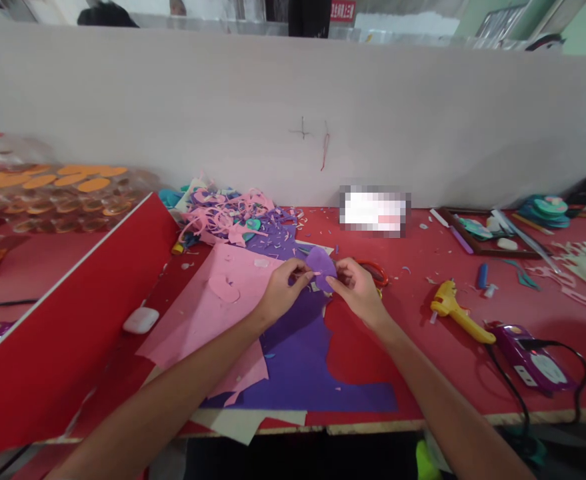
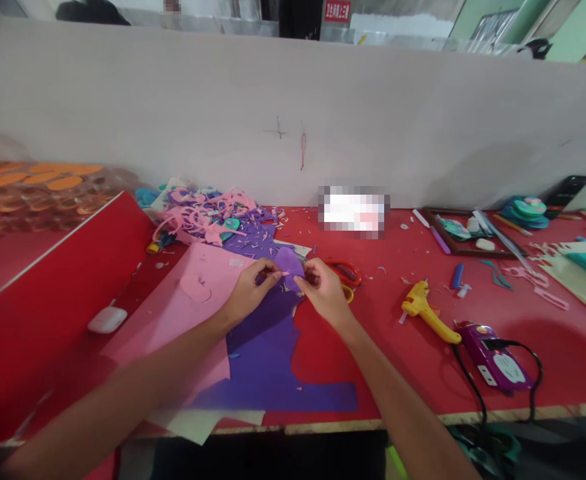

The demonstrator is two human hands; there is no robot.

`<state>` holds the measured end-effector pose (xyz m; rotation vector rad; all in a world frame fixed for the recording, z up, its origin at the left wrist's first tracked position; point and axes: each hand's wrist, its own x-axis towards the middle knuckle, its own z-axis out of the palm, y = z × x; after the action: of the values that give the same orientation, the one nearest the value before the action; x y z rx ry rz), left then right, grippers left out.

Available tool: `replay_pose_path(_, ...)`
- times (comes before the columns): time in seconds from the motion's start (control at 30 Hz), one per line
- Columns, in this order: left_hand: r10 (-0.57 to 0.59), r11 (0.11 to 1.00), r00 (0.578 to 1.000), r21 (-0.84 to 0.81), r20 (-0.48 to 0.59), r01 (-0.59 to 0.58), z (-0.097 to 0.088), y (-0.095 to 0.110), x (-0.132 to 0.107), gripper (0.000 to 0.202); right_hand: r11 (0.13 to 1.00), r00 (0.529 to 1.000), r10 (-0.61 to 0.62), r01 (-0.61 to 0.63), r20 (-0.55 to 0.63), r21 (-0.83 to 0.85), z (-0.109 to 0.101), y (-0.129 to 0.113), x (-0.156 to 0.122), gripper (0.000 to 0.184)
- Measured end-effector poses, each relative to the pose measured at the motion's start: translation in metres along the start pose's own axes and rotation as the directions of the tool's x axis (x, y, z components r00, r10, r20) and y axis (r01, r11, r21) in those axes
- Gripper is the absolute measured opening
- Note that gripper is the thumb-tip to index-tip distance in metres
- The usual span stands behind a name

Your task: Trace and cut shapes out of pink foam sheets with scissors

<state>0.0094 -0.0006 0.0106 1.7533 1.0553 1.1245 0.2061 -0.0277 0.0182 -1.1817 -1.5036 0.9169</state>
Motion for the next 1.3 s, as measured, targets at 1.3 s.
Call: replay_pose_path(1.3,-0.070,0.998,0.992,-0.013,-0.102,0.069,-0.004,0.001,-0.001,0.031,0.985,0.998,-0.058,0.056,-0.008,-0.166,-0.013,0.008,0.013,0.033)
